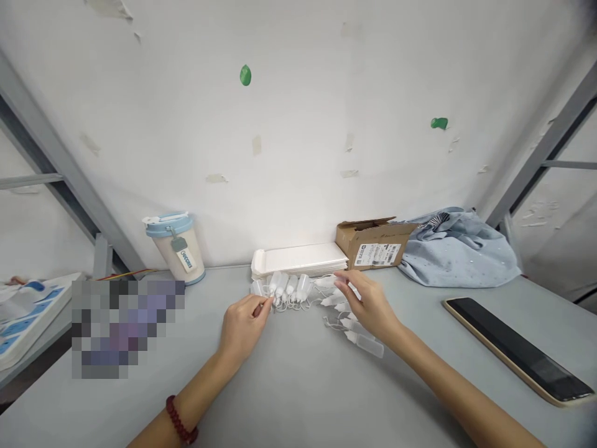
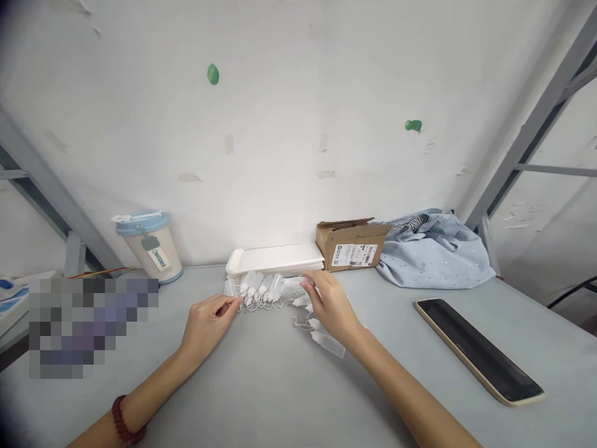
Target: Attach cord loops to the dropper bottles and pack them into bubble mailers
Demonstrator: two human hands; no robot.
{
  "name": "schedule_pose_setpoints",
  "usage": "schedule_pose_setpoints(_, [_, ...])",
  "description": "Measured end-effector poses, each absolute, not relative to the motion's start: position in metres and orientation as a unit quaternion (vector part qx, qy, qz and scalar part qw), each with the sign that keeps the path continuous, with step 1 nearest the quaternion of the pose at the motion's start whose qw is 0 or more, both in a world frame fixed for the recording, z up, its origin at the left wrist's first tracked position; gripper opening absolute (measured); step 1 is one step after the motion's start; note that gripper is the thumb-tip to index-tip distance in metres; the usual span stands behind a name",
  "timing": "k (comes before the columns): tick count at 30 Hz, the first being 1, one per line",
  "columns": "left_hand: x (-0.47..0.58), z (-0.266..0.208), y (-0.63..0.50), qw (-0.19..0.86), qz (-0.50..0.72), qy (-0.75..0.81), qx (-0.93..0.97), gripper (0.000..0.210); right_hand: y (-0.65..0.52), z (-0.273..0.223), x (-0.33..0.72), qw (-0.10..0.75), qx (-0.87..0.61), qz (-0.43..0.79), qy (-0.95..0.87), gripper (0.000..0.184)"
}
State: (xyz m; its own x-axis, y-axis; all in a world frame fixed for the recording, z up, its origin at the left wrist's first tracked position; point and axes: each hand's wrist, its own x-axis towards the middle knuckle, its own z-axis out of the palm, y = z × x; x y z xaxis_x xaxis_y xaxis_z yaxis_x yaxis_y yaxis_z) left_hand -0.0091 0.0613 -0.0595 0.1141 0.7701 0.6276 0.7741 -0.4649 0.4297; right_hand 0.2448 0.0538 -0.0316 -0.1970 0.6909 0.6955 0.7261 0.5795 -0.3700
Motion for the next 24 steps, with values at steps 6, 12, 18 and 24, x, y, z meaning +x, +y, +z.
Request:
schedule_pose_setpoints(6, [-0.004,-0.053,0.054,-0.052,-0.407,-0.507,-0.758,0.038,0.045,-0.029,0.236,0.449,-0.422,-0.001,-0.788,0.021])
schedule_pose_setpoints(12, [0.01,-0.044,0.039,-0.283,-0.362,-0.494,-0.738,0.031,0.038,-0.029,0.229,0.452,-0.41,-0.006,-0.792,0.022])
schedule_pose_setpoints(18, [0.014,-0.047,0.036,-0.336,-0.34,-0.473,-0.74,0.028,0.035,-0.031,0.223,0.453,-0.395,-0.003,-0.799,0.021])
schedule_pose_setpoints(24, [0.012,-0.043,0.04,-0.434,-0.372,-0.477,-0.668,0.029,0.032,-0.029,0.222,0.439,-0.403,0.028,-0.803,0.021])
